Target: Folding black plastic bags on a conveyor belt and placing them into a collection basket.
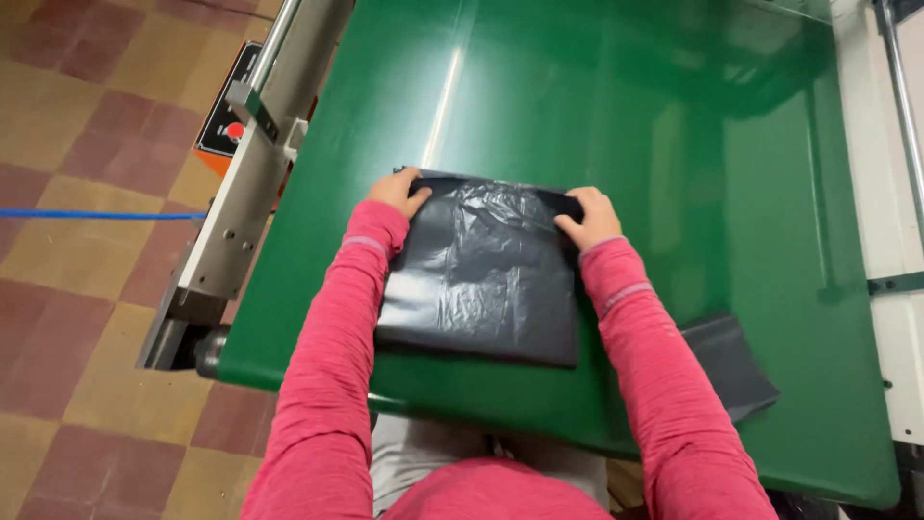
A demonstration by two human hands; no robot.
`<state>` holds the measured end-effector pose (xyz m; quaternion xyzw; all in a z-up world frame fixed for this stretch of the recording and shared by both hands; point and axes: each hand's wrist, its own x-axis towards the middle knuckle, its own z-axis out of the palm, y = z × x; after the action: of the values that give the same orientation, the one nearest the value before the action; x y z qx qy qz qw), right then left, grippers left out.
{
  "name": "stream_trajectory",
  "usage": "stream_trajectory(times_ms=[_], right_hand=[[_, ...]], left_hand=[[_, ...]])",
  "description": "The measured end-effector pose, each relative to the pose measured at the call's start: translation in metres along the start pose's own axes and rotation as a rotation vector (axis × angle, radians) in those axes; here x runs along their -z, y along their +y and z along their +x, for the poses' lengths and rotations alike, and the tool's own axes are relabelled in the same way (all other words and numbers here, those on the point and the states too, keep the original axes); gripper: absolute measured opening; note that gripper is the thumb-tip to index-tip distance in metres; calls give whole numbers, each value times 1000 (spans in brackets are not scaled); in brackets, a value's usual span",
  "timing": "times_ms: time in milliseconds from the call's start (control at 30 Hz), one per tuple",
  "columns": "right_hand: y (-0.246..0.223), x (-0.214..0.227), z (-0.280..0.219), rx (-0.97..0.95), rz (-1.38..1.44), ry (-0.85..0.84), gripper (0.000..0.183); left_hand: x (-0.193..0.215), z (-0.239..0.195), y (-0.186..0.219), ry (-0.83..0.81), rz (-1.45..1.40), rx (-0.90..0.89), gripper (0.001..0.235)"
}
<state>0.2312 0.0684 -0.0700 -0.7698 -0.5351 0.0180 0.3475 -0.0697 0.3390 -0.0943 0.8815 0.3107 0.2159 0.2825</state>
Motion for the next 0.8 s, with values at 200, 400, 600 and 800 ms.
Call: stream_trajectory(times_ms=[200, 400, 600, 800], right_hand=[[-33, -9, 37, -128, -259, -296, 62], [-22, -33, 47, -68, -313, -423, 36], [-148, 40, -47, 206, -72, -5, 36], [-169, 43, -161, 336, -146, 92, 33]], left_hand=[[41, -22, 54, 11, 207, 49, 49], [24, -86, 104, -73, -29, -141, 56], [-14, -121, 41, -256, -1455, 739, 90], [15, -175, 7, -146, -1612, 646, 105]])
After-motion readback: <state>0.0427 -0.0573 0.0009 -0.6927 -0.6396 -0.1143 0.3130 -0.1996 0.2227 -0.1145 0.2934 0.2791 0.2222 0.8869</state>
